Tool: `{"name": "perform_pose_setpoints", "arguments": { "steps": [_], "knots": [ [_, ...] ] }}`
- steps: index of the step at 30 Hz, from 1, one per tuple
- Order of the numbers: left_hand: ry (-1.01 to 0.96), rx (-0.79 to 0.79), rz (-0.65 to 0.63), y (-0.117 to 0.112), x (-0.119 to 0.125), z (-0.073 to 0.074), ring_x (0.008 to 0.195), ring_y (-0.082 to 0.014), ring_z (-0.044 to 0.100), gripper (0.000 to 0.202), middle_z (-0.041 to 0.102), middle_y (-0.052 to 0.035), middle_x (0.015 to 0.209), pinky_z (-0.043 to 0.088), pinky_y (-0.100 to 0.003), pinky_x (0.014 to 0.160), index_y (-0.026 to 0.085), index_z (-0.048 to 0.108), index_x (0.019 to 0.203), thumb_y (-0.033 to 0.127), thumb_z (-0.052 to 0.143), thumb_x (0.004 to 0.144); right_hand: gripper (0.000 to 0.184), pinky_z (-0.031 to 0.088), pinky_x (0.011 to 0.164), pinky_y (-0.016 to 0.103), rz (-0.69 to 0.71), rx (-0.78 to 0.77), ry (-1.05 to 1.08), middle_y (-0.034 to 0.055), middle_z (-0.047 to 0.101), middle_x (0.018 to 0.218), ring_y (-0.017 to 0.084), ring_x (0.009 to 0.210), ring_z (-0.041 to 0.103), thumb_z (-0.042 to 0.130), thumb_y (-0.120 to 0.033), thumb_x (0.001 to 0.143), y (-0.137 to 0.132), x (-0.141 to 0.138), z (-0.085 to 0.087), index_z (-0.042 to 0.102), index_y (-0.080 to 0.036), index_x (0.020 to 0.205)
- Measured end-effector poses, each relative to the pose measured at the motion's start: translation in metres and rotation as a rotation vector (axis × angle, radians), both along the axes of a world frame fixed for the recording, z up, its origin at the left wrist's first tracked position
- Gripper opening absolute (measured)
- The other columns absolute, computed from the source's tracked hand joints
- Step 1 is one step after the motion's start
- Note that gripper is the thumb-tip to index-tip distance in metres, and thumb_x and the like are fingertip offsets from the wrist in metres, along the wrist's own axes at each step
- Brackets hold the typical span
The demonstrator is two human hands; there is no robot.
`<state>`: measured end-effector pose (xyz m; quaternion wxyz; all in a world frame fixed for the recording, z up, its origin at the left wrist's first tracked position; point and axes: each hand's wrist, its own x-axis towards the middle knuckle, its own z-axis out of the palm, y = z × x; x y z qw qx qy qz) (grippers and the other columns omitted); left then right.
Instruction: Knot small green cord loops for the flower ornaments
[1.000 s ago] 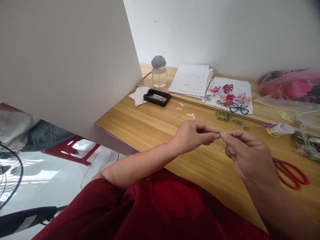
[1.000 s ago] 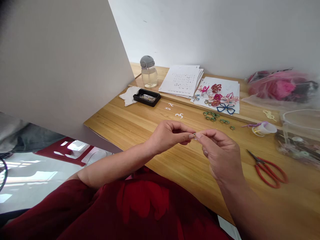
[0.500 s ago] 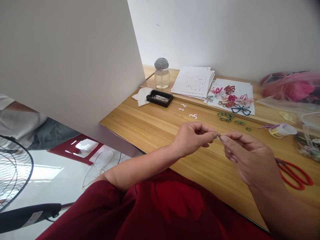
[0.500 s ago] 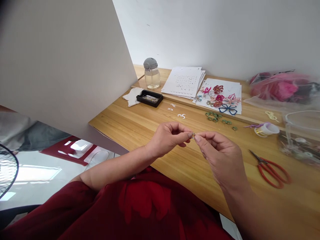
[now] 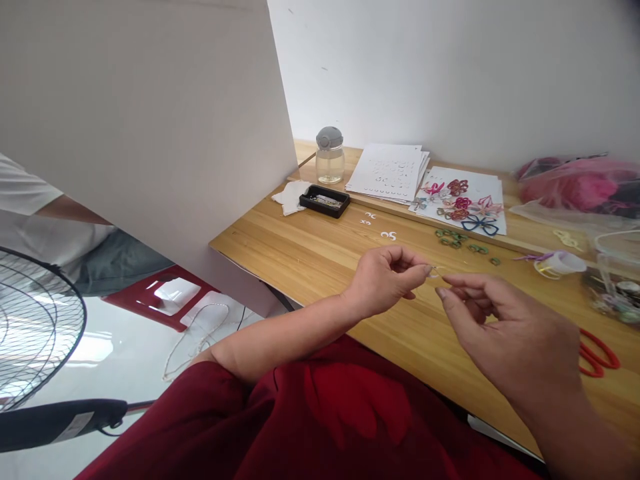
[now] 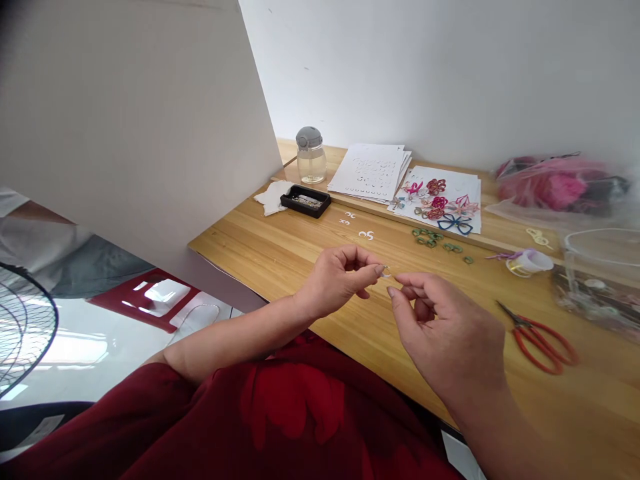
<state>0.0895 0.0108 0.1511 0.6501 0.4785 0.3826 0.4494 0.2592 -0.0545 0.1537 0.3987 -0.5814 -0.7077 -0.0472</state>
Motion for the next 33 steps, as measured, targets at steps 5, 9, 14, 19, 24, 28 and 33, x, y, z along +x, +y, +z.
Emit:
{"name": "perform_pose_setpoints", "arguments": {
  "steps": [5,9,14,19,24,28,33],
  "knots": [
    [0.121,0.154,-0.031,-0.002,-0.004,-0.004,0.056,-0.0041,0.056,0.012,0.065,0.0031,0.070,0.051,-0.014,0.047,0.012,0.069,0.081,0.019,0.079,0.081,0.008,0.048,0.065,0.035,0.157,0.174,-0.270,0.0059,0.079,0.086,0.022,0.078,0.074,0.066,-0.019,0.101,0.000,-0.001,0.016,0.073,-0.022,0.099],
    [0.134,0.220,-0.162,-0.002,-0.011,-0.003,0.060,-0.0055,0.058,0.012,0.066,0.0019,0.072,0.055,-0.016,0.050,0.012,0.071,0.083,0.021,0.079,0.081,0.012,0.048,0.065,0.036,0.167,0.059,-0.167,0.0042,0.078,0.086,0.021,0.071,0.070,0.066,-0.028,0.102,0.013,0.008,0.028,0.077,-0.026,0.097],
    [0.026,0.148,-0.272,0.000,-0.019,0.001,0.066,-0.0064,0.059,0.028,0.067,0.0006,0.076,0.058,-0.018,0.056,0.012,0.072,0.084,0.031,0.090,0.074,0.029,0.042,0.052,0.032,0.200,-0.352,0.383,0.0028,0.074,0.073,0.016,0.055,0.056,0.081,-0.056,0.086,0.038,0.021,0.019,0.082,-0.027,0.087],
    [-0.045,0.083,-0.181,0.004,-0.019,-0.003,0.064,-0.0057,0.058,0.038,0.065,0.0016,0.072,0.054,-0.018,0.057,0.012,0.069,0.083,0.040,0.093,0.072,0.033,0.039,0.046,0.028,0.248,-0.488,0.619,0.0000,0.066,0.059,0.013,0.050,0.049,0.088,-0.057,0.076,0.037,0.014,-0.001,0.082,-0.025,0.079],
    [0.011,0.011,-0.050,0.004,-0.014,-0.003,0.061,-0.0060,0.055,0.027,0.062,0.0029,0.070,0.052,-0.016,0.051,0.013,0.066,0.083,0.030,0.087,0.079,0.013,0.047,0.055,0.032,0.164,-0.236,0.275,0.0009,0.077,0.075,0.017,0.059,0.062,0.077,-0.041,0.091,0.020,0.005,-0.003,0.082,-0.030,0.089],
    [0.027,-0.009,-0.034,0.003,-0.011,-0.001,0.062,-0.0068,0.054,0.020,0.063,0.0024,0.072,0.055,-0.018,0.050,0.013,0.066,0.083,0.023,0.083,0.081,0.011,0.052,0.069,0.039,0.128,0.046,-0.072,0.0024,0.078,0.084,0.022,0.074,0.072,0.068,-0.028,0.101,0.011,-0.001,-0.001,0.078,-0.030,0.098],
    [-0.011,-0.022,-0.068,0.003,-0.012,-0.003,0.070,-0.0095,0.063,0.021,0.067,0.0001,0.075,0.056,-0.017,0.053,0.014,0.063,0.084,0.023,0.082,0.082,0.019,0.055,0.080,0.041,0.153,0.184,-0.245,0.0038,0.082,0.097,0.027,0.092,0.077,0.070,-0.019,0.098,0.012,0.005,-0.006,0.077,-0.031,0.110]
  ]
}}
